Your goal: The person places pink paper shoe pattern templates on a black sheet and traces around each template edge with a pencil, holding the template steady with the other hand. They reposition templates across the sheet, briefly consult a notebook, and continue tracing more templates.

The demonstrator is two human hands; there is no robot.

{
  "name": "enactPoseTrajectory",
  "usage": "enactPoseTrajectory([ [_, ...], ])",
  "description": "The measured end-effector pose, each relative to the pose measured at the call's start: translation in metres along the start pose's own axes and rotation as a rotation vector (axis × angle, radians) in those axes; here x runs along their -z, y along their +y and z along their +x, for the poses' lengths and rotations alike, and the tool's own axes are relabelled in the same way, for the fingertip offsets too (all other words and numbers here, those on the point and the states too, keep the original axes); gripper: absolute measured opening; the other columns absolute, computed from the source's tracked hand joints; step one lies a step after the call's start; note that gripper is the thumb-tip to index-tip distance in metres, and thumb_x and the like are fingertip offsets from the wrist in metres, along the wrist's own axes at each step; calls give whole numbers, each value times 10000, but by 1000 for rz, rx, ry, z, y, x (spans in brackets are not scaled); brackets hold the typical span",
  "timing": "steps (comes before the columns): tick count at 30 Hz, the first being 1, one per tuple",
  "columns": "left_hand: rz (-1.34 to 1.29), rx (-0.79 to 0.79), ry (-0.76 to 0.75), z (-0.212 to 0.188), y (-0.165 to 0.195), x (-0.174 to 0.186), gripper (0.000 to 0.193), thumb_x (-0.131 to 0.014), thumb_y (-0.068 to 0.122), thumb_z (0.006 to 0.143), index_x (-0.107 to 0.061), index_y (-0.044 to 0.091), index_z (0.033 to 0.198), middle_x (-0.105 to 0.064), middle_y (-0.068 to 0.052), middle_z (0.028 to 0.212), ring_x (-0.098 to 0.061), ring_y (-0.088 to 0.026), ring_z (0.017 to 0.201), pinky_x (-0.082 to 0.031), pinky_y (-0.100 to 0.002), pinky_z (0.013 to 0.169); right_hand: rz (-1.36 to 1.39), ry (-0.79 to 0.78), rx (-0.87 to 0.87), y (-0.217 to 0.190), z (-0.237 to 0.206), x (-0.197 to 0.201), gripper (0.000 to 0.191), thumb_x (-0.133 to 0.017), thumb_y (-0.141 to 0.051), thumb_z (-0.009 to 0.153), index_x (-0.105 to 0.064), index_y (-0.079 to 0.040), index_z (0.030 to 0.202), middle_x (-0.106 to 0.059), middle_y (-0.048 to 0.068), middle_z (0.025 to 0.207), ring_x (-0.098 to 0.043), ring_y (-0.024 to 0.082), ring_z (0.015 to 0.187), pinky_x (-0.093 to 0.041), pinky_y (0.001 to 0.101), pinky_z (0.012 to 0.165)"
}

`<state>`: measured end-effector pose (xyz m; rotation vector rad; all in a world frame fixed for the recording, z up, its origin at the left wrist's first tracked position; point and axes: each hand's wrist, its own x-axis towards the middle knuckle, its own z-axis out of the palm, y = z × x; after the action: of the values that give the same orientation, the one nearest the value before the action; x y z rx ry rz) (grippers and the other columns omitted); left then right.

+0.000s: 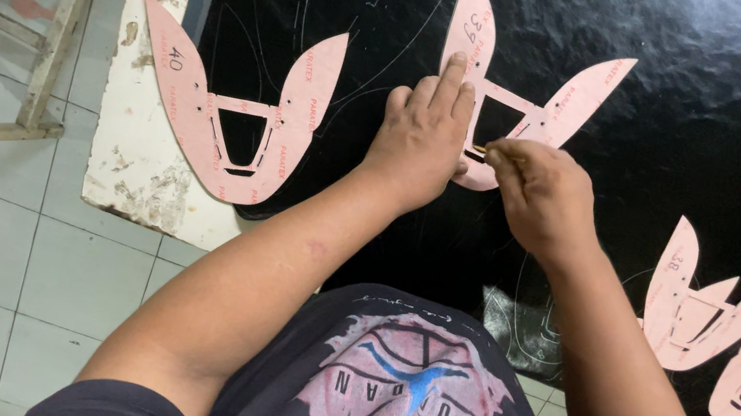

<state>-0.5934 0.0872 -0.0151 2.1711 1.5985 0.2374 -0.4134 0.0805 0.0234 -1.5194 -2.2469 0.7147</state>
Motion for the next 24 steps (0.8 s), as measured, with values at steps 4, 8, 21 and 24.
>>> enactPoseTrajectory([
  [4,27,-7,-11,1,3,5,861,-842,337,748,-458,-82,1394,-287,-290,1577,-440,-331,1310,-365,-469,1042,-191,-29,47,7,-3,9,132,-697,-192,973,-773,-86,991,-770,120,942,-717,343,847,-559,437,756],
  [8,259,-30,35,6,10,4,653,-772,226,813,-522,-92,1325,-345,-309,1534,-402,-374,1382,-336,-502,1103,-224,-5,-5,17,9,18,125,-711,-189,1009,-770,-79,1007,-748,142,917,-717,341,833,-564,424,754],
  [21,379,-72,-109,17,28,16,705,-667,225,873,-397,312,1519,-340,-411,1462,-403,-526,1335,-268,-571,1119,-76,163,-88,34,15,23,139,-707,-173,1060,-750,-44,1086,-748,118,951,-723,277,842,-553,365,747],
  [24,423,-68,-183,20,29,13,733,-665,244,860,-406,335,1539,-335,-422,1464,-392,-539,1337,-260,-574,1117,-15,145,-183,37,18,25,151,-711,-182,1052,-750,-45,1103,-741,121,922,-718,248,794,-545,344,723],
])
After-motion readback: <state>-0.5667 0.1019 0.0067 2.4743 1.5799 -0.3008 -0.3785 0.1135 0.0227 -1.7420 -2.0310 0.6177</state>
